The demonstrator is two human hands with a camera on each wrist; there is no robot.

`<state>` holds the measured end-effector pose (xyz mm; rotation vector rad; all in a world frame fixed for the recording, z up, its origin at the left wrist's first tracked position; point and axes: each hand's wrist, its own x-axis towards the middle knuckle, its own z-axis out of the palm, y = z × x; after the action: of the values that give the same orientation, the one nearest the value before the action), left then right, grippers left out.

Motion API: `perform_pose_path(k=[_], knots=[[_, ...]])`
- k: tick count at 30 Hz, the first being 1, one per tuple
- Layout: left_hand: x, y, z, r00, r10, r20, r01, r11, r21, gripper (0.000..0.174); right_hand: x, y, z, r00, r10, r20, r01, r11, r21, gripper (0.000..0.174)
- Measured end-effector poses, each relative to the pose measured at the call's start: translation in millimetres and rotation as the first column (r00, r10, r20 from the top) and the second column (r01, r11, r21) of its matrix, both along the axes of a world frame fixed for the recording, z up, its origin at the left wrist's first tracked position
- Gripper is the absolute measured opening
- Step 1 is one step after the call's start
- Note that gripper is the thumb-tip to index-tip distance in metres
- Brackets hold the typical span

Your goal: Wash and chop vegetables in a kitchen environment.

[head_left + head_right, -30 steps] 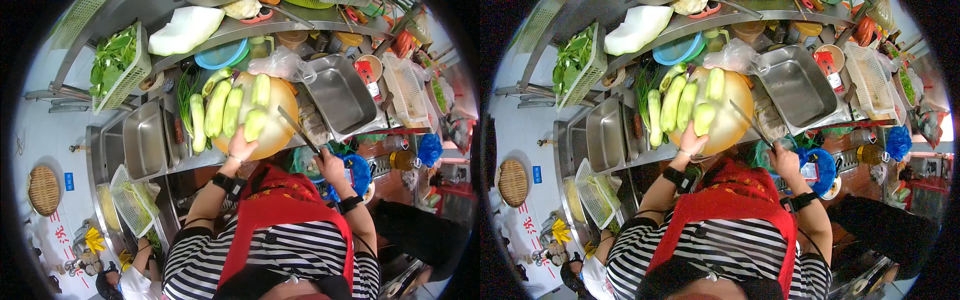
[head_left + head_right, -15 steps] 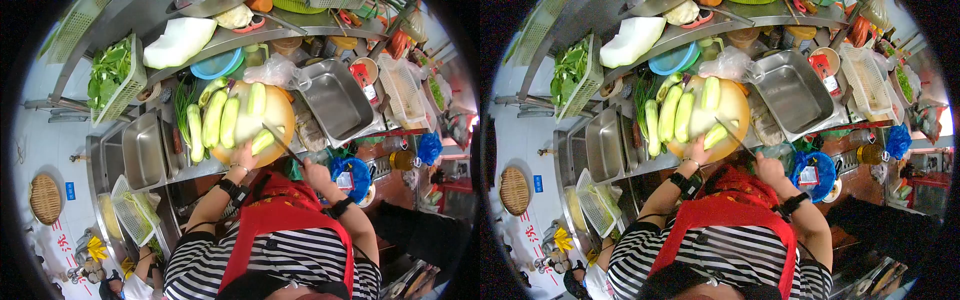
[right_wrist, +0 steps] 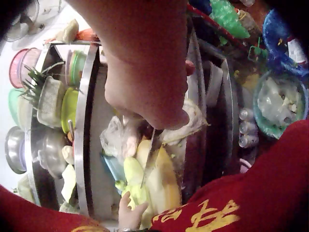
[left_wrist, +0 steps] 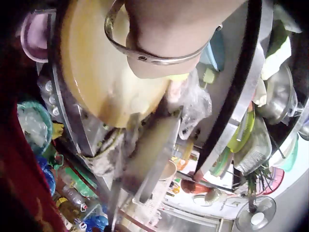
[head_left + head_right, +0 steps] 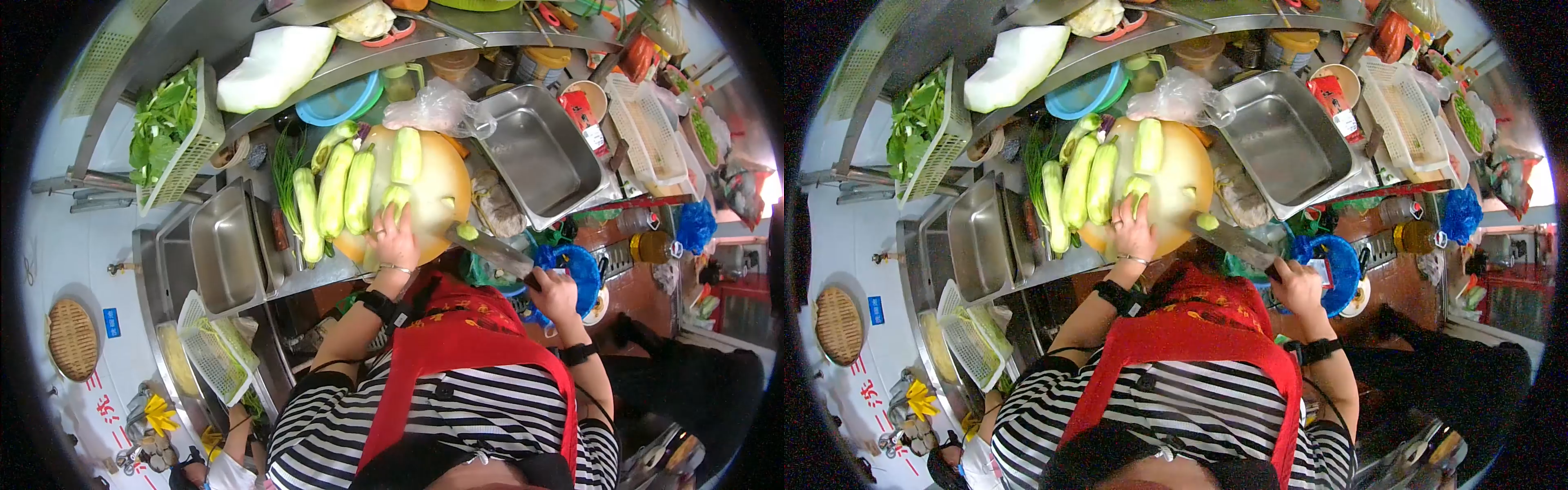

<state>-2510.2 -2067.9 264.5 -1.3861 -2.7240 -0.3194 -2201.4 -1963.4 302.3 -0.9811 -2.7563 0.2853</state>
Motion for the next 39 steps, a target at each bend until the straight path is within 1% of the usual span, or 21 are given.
perform_pose_path(k=[2,5,8,11,14,15,16,18,19,22,25,26,28,29,30,31,33,34,36,37,39], knots=[[8.2,13.9,5.3,0.999,-0.021,0.038,0.02,0.999,0.035,0.06,17.7,-2.4,1.2,0.999,-0.028,0.032,0.027,0.998,0.051,0.025],[8.2,43.9,0.0,0.946,-0.323,0.02,0.315,0.933,0.172,0.049,40.8,-8.4,4.9,0.997,-0.049,0.06,0.046,0.997,0.058,0.028],[0.3,78.2,-48.9,0.846,-0.516,0.136,0.489,0.851,0.191,0.032,62.9,-14.7,6.5,0.996,-0.055,0.071,0.053,0.998,0.034,0.032],[7.1,92.0,-66.1,0.86,-0.443,0.255,0.431,0.896,0.104,0.02,80.8,-20.8,7.4,0.99,-0.086,0.108,0.084,0.996,0.018,0.032],[43.2,92.7,-60.7,0.656,-0.541,0.526,0.567,0.813,0.13,0.018,96.7,-28.4,11.7,0.983,-0.121,0.139,0.122,0.993,0.002,0.032],[65.5,89.5,-56.5,0.542,-0.606,0.582,0.598,0.765,0.239,0.021,102.1,-28.7,9.8,0.979,-0.136,0.154,0.137,0.991,0.0,0.032],[84.6,90.8,-43.9,0.395,-0.71,0.583,0.72,0.634,0.283,0.022,105.9,-28.8,8.0,0.975,-0.147,0.169,0.15,0.989,-0.004,0.032],[124.1,95.6,-40.1,0.206,-0.736,0.645,0.89,0.415,0.19,0.023,109.6,-31.2,19.0,0.965,-0.174,0.198,0.182,0.983,-0.023,0.028],[140.2,99.7,-40.8,0.173,-0.753,0.635,0.93,0.337,0.146,0.021,113.9,-30.8,22.1,0.962,-0.175,0.208,0.184,0.983,-0.023,0.028],[156.4,105.6,-74.8,0.42,-0.822,0.385,0.878,0.476,0.057,0.022,128.8,-29.5,30.5,0.957,-0.202,0.209,0.206,0.978,0.002,0.026],[126.0,95.7,-62.6,0.509,-0.818,0.27,0.771,0.572,0.28,0.017,147.2,-30.2,36.4,0.937,-0.276,0.213,0.283,0.959,-0.002,0.021],[112.3,85.9,-49.2,0.58,-0.781,0.232,0.711,0.624,0.323,0.019,148.9,-29.1,41.4,0.92,-0.303,0.25,0.318,0.948,-0.022,0.018],[78.8,54.3,-18.9,0.743,-0.643,0.185,0.526,0.733,0.432,0.023,154.7,-27.2,37.2,0.905,-0.363,0.222,0.38,0.924,-0.039,0.016],[56.5,34.1,-35.4,0.832,-0.539,0.131,0.432,0.777,0.459,0.027,155.6,-24.3,32.7,0.918,-0.341,0.201,0.363,0.928,-0.081,0.02],[36.0,11.1,-9.9,0.892,-0.43,0.14,0.347,0.849,0.397,0.03,155.1,-22.5,29.8,0.929,-0.317,0.189,0.344,0.93,-0.131,0.025],[19.0,-11.8,-17.2,0.956,-0.283,0.084,0.224,0.882,0.415,0.032,143.0,-21.5,32.7,0.948,-0.301,0.1,0.315,0.929,-0.195,0.025],[-6.7,-48.0,-25.3,0.999,-0.05,-0.008,0.05,0.93,0.365,0.041,115.6,-18.5,37.2,0.966,-0.252,0.049,0.256,0.926,-0.279,0.025],[-14.3,-60.7,-34.0,0.998,-0.028,0.055,0.007,0.935,0.356,0.043,101.4,-15.0,33.4,0.977,-0.211,-0.019,0.195,0.931,-0.309,0.024],[-25.5,-86.0,-65.8,0.984,0.015,0.179,-0.074,0.941,0.329,0.048,67.6,-6.8,24.5,0.986,-0.168,-0.014,0.148,0.903,-0.402,0.023],[-27.1,-88.0,-73.2,0.997,-0.007,0.078,-0.023,0.925,0.38,0.053,49.6,-2.6,21.0,0.994,-0.11,-0.024,0.092,0.912,-0.4,0.023],[-25.0,-86.0,-75.3,0.988,0.021,0.151,-0.077,0.924,0.374,0.054,6.3,0.6,21.2,0.995,-0.005,-0.096,-0.031,0.927,-0.374,0.026]])
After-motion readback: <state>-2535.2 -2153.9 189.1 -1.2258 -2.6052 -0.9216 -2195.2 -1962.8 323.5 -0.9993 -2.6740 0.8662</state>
